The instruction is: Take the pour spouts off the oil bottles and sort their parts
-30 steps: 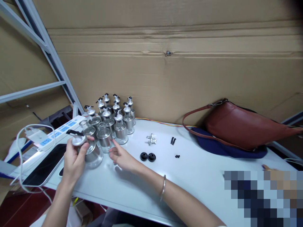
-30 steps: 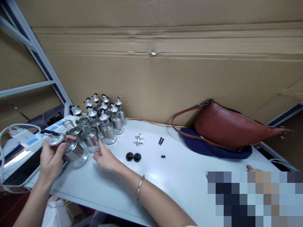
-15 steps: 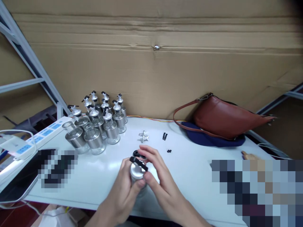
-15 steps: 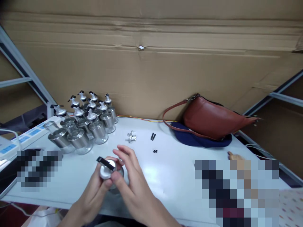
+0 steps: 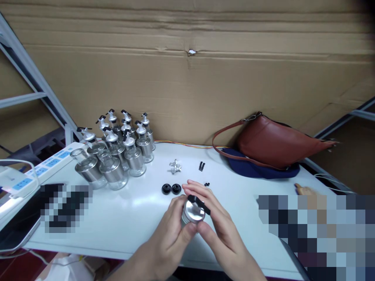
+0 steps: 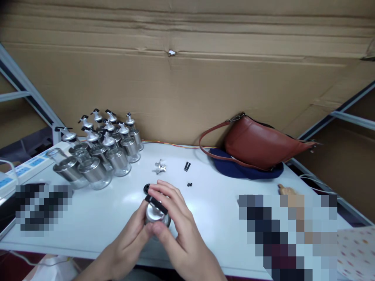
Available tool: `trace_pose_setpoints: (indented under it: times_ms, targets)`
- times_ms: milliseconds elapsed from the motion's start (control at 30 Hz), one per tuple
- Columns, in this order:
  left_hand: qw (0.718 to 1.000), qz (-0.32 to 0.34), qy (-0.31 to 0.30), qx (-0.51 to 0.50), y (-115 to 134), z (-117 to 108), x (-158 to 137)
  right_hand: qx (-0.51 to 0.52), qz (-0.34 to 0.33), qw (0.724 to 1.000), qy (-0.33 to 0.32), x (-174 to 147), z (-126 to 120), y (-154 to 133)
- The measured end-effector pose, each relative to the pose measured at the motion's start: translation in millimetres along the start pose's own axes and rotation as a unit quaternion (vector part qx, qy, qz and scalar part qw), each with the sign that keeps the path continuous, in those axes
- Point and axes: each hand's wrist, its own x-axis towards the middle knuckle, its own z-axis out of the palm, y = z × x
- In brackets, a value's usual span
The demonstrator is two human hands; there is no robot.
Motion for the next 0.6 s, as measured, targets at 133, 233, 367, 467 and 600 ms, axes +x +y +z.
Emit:
trace_pose_setpoints:
  times_ms: [133,233,367,467,600]
  targets:
    - [1.0,0.008,0.003,0.01,2,3,2,-0.001,0.001,1.0,-0.003,0,3,-2]
    - [1.0,0.014,0.015,0.014,-4,7,4,-0.006,-0.008,1.0,0.005,0,5,-2]
    - [0.998,0.047,0.039,0.016,-13,13,9,-0.028,-0.04,0.998,0.032,0,6,0]
    - [0.996,0.066,0.046,0.035,-15,14,12,-0.04,-0.06,0.996,0.05,0,5,0]
    - [0.994,0.08,0.058,0.036,-14,15,14,-0.055,-0.083,0.993,0.058,2,5,0]
